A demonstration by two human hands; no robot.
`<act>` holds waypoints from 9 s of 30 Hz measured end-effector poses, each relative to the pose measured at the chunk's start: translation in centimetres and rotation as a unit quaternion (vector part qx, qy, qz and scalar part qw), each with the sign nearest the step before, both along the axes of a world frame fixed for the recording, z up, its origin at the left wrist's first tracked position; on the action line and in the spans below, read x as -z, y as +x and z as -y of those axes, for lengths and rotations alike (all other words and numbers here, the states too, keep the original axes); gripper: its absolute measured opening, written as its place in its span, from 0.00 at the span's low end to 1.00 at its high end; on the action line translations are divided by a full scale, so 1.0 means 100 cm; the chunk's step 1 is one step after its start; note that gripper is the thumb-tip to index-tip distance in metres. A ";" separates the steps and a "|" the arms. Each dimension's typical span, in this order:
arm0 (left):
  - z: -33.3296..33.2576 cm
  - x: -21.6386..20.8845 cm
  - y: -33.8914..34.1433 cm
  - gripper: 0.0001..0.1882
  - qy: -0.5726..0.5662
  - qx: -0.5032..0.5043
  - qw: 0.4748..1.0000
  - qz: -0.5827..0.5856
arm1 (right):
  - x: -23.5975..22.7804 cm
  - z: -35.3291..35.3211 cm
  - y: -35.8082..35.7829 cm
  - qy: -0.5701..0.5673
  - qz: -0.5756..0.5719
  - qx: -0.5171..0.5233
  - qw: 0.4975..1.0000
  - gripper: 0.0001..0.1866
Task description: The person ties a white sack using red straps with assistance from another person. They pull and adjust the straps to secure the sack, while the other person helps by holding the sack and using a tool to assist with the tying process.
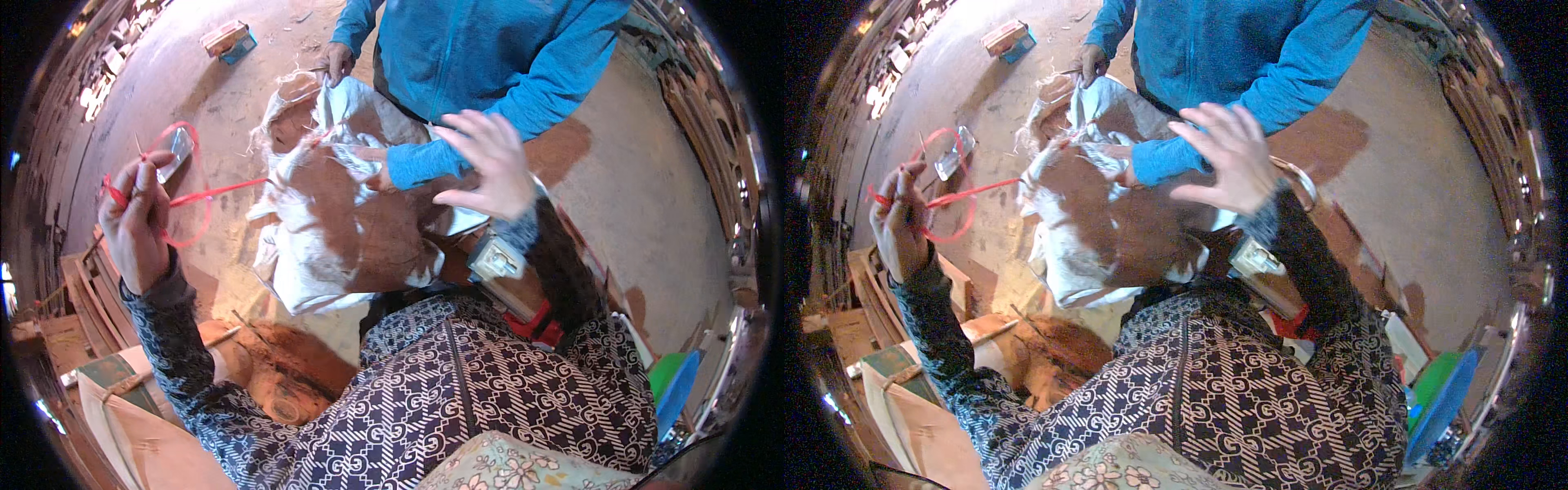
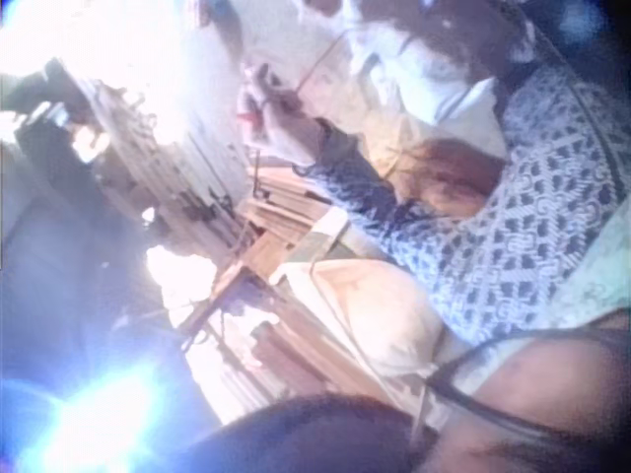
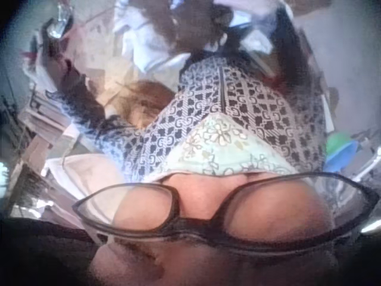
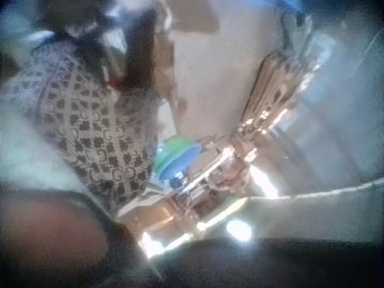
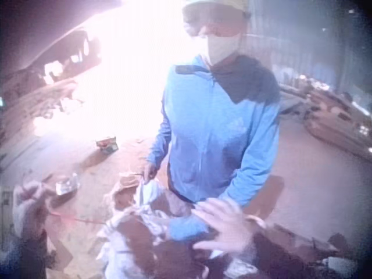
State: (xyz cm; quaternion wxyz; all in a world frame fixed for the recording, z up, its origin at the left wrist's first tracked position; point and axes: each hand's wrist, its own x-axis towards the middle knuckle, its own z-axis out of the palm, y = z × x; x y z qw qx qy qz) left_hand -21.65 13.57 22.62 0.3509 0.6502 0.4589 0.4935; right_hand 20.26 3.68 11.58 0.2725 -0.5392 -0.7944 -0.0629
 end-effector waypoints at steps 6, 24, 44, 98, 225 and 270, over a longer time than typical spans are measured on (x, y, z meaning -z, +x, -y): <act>0.011 0.017 -0.042 0.11 -0.076 -0.064 0.994 0.054 | 0.071 -0.049 0.049 0.006 0.137 0.034 0.990 0.32; 0.062 0.100 -0.085 0.14 -0.165 -0.107 0.959 0.206 | 0.029 -0.020 0.121 0.039 0.187 0.045 0.981 0.18; -0.002 0.119 -0.123 0.15 -0.201 -0.112 0.941 0.249 | 0.015 0.071 0.136 -0.221 0.155 0.189 0.944 0.35; 0.027 0.213 0.077 0.10 -0.484 0.139 0.818 0.277 | -0.031 0.079 0.117 0.158 0.019 0.313 0.936 0.24; 0.013 0.206 0.146 0.19 -0.180 0.268 0.898 0.299 | 0.005 0.023 -0.092 -0.063 -0.410 -0.021 0.910 0.06; 0.009 0.256 0.220 0.17 -0.458 0.192 0.815 0.299 | 0.079 -0.113 0.045 -0.573 -0.425 -0.134 0.688 0.09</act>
